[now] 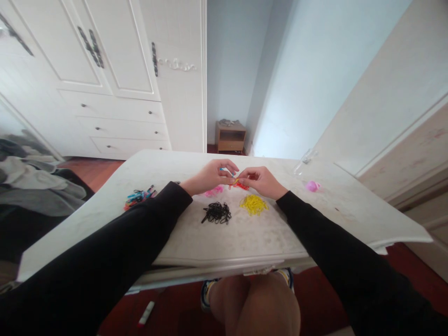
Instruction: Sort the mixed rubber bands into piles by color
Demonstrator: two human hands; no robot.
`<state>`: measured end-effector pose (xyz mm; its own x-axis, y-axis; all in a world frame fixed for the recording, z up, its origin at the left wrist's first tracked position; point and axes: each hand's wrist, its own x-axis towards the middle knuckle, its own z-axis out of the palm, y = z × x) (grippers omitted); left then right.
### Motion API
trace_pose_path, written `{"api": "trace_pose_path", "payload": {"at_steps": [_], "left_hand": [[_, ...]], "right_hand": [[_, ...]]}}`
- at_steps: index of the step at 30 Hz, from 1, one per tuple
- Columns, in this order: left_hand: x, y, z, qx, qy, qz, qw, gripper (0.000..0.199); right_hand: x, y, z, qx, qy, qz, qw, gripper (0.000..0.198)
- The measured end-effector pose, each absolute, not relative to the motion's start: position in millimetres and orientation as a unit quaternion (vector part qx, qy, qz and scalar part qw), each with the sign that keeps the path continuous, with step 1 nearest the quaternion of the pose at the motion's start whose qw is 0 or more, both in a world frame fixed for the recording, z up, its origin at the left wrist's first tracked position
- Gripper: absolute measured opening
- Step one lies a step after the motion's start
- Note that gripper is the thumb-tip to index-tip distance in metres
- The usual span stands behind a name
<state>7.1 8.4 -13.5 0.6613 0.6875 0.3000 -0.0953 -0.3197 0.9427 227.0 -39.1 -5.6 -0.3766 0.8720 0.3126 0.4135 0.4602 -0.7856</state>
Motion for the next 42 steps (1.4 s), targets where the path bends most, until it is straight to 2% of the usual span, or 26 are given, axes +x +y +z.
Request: {"api": "trace_pose_path", "payload": {"at_steps": [13, 28, 42], "left_hand": [[4, 10, -12, 0.738, 0.252, 0.362, 0.511, 0.035], [6, 7, -9, 0.758, 0.262, 0.402, 0.442, 0.021], [7, 9, -8, 0.784, 0.252, 0.399, 0.403, 0.012]], "right_hand": [[233, -37, -3, -0.419, -0.752, 0.224, 0.456, 0.017], [230, -42, 0, -0.413, -0.769, 0.230, 0.430, 0.022], [229, -39, 3, -0.419, -0.750, 0.229, 0.458, 0.030]]}}
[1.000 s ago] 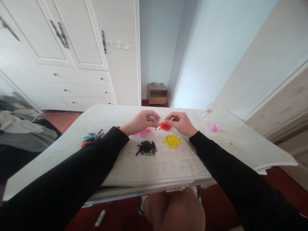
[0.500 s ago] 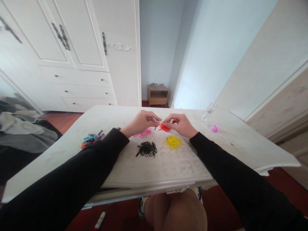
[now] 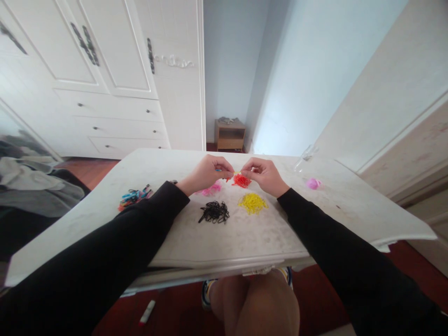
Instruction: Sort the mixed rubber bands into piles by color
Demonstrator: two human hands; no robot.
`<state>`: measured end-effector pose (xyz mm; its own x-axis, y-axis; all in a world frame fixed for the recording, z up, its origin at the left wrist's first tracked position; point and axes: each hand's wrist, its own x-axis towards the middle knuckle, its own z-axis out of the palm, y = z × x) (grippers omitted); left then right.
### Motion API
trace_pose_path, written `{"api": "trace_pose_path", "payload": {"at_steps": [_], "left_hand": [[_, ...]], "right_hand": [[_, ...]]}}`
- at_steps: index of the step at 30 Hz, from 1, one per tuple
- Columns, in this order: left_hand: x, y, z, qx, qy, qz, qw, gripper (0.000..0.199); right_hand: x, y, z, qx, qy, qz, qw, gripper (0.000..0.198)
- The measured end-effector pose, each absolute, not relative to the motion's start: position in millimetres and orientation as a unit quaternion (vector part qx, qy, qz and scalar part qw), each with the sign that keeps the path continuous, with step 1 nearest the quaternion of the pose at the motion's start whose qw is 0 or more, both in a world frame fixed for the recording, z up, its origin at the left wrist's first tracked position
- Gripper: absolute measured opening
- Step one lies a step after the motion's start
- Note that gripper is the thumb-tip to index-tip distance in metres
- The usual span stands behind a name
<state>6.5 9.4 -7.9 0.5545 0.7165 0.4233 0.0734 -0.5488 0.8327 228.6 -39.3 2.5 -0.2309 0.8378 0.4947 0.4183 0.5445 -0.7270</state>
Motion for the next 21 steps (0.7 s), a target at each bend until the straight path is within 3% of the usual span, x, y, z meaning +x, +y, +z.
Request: {"api": "trace_pose_path", "payload": {"at_steps": [8, 13, 17, 21], "left_hand": [[2, 13, -1, 0.758, 0.264, 0.440, 0.403, 0.012], [6, 10, -5, 0.768, 0.265, 0.424, 0.401, 0.012], [2, 9, -4, 0.760, 0.281, 0.434, 0.395, 0.018], [-1, 7, -1, 0.748, 0.286, 0.447, 0.397, 0.023]], "right_hand": [[243, -39, 14, -0.434, -0.680, 0.194, 0.558, 0.024], [233, -40, 7, -0.426, -0.711, 0.249, 0.501, 0.029], [246, -38, 9, -0.423, -0.697, 0.271, 0.513, 0.026], [270, -41, 22, -0.416, -0.757, 0.339, 0.373, 0.021]]}}
